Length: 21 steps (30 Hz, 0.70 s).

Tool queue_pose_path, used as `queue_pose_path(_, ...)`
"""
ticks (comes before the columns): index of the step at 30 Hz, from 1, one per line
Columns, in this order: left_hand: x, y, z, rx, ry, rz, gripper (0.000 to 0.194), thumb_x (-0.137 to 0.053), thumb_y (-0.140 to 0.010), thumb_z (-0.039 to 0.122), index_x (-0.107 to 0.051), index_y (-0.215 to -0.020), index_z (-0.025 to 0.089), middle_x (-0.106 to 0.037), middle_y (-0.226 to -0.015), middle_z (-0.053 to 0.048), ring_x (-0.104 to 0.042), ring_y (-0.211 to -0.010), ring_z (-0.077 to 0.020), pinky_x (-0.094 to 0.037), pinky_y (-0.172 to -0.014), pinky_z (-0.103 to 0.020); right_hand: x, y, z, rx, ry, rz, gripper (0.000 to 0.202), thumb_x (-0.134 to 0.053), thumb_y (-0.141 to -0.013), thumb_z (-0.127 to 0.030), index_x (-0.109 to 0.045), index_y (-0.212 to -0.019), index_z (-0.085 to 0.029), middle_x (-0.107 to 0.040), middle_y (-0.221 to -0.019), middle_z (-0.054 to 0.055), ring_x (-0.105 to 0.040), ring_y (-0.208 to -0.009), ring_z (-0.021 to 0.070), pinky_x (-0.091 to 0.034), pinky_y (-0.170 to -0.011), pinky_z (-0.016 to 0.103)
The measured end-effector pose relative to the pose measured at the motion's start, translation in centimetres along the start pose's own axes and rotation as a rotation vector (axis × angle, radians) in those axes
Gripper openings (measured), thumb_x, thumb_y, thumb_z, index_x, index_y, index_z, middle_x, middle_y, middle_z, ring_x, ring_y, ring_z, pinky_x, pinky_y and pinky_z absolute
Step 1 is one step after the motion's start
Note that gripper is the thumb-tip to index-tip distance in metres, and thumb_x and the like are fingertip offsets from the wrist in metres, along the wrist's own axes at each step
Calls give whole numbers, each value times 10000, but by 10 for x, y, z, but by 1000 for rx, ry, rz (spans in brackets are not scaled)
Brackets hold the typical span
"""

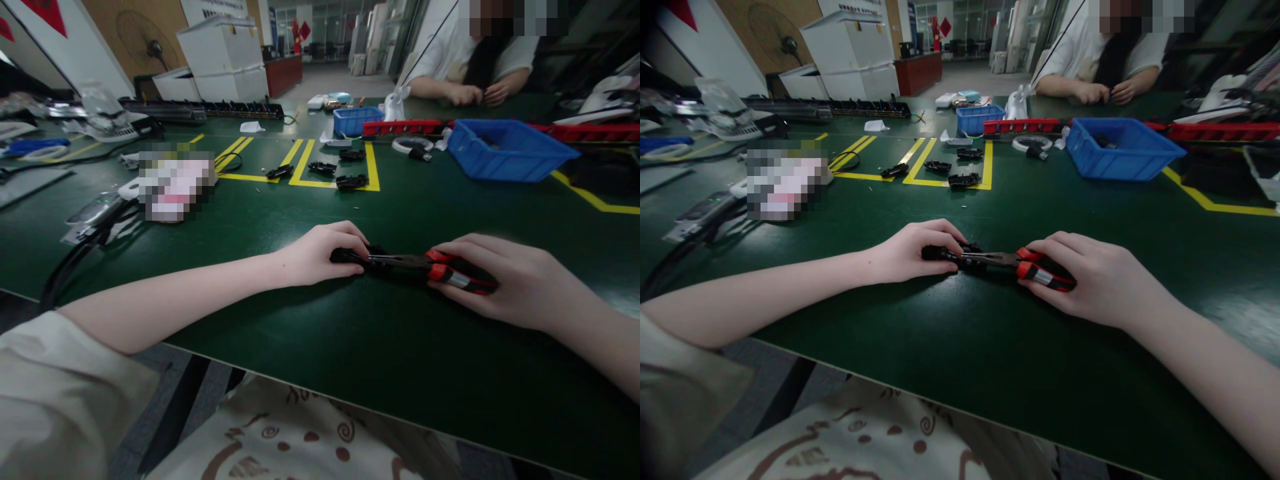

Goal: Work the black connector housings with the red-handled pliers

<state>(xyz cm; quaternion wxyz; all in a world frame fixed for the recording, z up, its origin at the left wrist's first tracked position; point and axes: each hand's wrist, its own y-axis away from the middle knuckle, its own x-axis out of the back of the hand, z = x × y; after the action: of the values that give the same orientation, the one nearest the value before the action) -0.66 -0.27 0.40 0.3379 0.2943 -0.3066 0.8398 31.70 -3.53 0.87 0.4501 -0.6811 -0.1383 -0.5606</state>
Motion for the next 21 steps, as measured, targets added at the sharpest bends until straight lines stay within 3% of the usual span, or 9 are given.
queue_pose_path(11, 0, -1, -2, 8, 47, -5, 174, -740, -902, 184, -755, -1074, 158, -688, -1217, -101, -675, -1130, -207, -544, -1027, -423, -3, 3, 1, -118, -75, -24, 298, -649, -891, -449, -684, -1128, -273, -753, -1001, 80, -738, -795, 287, -606, -645, 423)
queue_pose_path(21, 1, -2, -1, 21, 42, -13, 150, -730, -902, 185, -748, -1050, 165, -680, -1218, -99, -673, -1126, -214, -542, -1014, -430, -1, 0, -1, -62, -65, -16, 298, -653, -906, -434, -666, -1136, -244, -747, -987, 104, -738, -779, 282, -620, -620, 429)
